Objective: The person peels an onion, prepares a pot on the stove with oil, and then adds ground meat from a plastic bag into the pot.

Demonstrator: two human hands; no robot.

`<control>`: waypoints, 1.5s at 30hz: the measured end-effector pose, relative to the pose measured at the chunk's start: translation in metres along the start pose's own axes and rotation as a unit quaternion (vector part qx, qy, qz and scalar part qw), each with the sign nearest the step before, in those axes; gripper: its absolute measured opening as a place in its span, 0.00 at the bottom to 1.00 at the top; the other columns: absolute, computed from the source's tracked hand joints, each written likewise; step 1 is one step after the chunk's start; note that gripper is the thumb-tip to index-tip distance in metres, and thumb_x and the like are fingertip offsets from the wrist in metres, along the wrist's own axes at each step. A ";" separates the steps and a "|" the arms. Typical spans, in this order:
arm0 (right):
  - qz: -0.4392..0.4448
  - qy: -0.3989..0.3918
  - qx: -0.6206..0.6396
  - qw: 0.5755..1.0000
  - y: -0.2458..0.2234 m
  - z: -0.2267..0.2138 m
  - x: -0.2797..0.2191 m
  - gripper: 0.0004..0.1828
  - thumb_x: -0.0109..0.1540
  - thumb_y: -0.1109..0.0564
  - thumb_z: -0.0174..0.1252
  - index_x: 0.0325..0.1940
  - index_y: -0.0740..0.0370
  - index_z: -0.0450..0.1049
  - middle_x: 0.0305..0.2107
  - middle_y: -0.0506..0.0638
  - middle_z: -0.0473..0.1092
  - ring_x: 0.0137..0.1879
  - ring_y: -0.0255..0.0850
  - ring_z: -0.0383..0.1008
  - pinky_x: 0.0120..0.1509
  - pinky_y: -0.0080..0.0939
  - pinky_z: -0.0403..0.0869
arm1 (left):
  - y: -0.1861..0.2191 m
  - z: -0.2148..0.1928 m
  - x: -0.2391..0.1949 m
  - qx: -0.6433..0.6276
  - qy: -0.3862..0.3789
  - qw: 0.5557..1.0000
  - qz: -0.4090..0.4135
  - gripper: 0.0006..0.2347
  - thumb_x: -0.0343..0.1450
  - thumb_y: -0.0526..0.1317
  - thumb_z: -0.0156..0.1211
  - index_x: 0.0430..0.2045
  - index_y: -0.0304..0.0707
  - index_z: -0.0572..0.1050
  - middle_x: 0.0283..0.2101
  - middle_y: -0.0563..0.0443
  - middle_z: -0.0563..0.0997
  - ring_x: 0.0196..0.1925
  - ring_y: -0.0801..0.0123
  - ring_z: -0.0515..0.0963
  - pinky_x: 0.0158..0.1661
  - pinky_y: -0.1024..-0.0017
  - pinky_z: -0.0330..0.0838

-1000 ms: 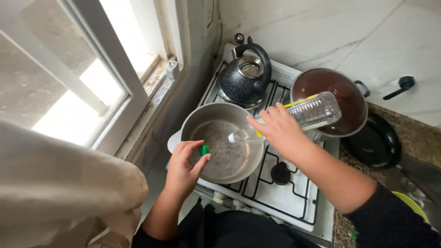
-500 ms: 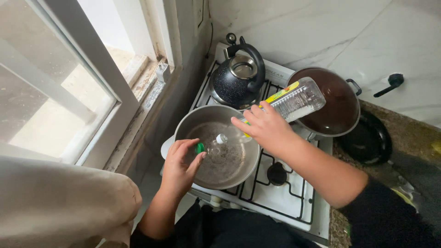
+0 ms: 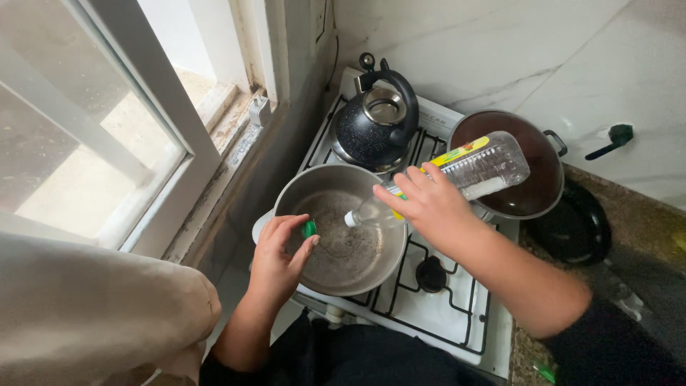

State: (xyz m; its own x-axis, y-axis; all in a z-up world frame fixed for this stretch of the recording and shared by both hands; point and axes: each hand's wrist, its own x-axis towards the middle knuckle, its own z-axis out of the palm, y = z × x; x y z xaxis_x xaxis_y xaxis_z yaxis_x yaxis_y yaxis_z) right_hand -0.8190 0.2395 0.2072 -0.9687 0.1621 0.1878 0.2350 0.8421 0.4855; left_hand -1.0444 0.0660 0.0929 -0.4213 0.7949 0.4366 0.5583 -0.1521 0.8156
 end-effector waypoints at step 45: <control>0.233 -0.025 0.285 0.930 -0.014 0.001 -0.062 0.51 0.45 0.53 0.70 0.72 0.52 0.62 0.50 0.55 0.69 0.57 0.53 0.68 0.64 0.54 0.64 | 0.008 0.009 -0.002 -0.012 -0.022 0.999 0.027 0.15 0.65 0.35 0.71 0.45 0.35 0.78 0.47 0.45 0.81 0.52 0.54 0.79 0.53 0.64 0.72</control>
State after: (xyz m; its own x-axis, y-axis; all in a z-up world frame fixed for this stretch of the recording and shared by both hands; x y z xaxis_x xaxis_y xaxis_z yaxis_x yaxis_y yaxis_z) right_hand -0.7618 0.2177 0.1879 -0.7783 0.5890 0.2178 0.5634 0.8081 -0.1721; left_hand -1.0320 0.0683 0.0952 -0.3595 0.8097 0.4638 0.5619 -0.2090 0.8004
